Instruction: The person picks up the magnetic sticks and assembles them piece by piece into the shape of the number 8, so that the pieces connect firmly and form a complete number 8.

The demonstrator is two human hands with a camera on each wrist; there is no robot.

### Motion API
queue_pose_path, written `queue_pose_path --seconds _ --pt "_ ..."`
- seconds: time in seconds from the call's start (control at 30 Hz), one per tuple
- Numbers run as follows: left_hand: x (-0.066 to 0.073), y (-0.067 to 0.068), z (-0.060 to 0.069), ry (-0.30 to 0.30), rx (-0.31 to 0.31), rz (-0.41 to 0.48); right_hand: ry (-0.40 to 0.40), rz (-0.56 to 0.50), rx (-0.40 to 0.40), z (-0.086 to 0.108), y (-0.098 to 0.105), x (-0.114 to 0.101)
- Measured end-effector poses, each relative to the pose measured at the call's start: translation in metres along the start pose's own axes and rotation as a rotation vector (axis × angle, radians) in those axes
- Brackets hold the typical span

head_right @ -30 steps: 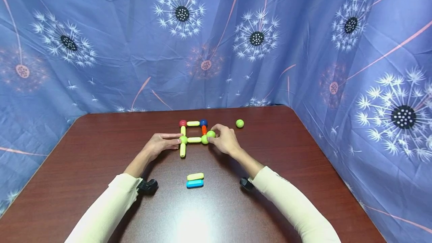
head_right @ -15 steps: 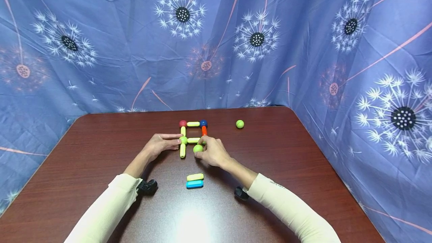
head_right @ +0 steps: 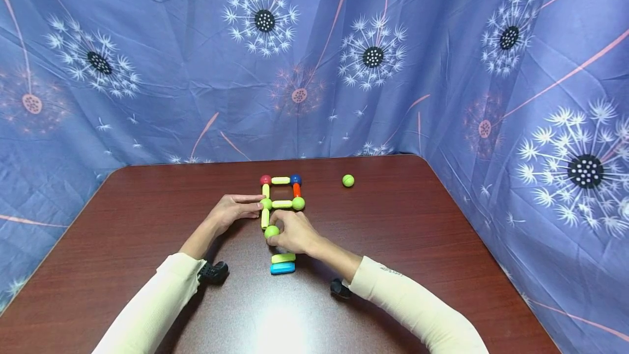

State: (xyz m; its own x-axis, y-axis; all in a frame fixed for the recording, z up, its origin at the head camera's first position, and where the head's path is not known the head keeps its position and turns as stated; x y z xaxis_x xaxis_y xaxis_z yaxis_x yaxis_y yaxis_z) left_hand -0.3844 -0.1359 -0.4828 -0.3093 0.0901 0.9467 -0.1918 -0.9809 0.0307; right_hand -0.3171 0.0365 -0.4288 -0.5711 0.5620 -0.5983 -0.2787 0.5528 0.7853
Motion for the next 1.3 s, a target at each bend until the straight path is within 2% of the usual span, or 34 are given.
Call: queue_pose_path --seconds 0.3,0.63,1.0,1.3 --pt "0.001 0.000 0.001 -0.005 0.003 0.009 0.041 0.008 -0.027 -0.004 -0.011 -0.007" --pt "0.001 -0.001 0.001 -0.003 -0.002 0.005 0.077 0.006 -0.027 -0.006 -0.015 -0.013" --pt "0.001 -0.001 0.002 -0.004 -0.003 0.010 0.092 0.056 -0.032 -0.009 -0.017 -0.014" --pt "0.001 -0.001 0.002 0.006 0.004 0.014 0.090 0.044 -0.034 -0.011 -0.017 -0.013"
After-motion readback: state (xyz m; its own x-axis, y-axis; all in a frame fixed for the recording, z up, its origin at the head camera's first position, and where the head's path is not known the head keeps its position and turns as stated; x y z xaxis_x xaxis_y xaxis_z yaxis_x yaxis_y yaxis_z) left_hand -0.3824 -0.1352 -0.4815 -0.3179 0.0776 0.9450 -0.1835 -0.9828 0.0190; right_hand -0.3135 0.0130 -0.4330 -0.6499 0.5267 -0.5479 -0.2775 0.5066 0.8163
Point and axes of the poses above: each hand's wrist, its own z-axis away from the middle knuckle, its own y-axis out of the back of the hand, x = y × z, the point moved 7 cm from there along -z, towards the middle knuckle, and after that the axes turned 10 degrees about y, right-handed, at the moved point
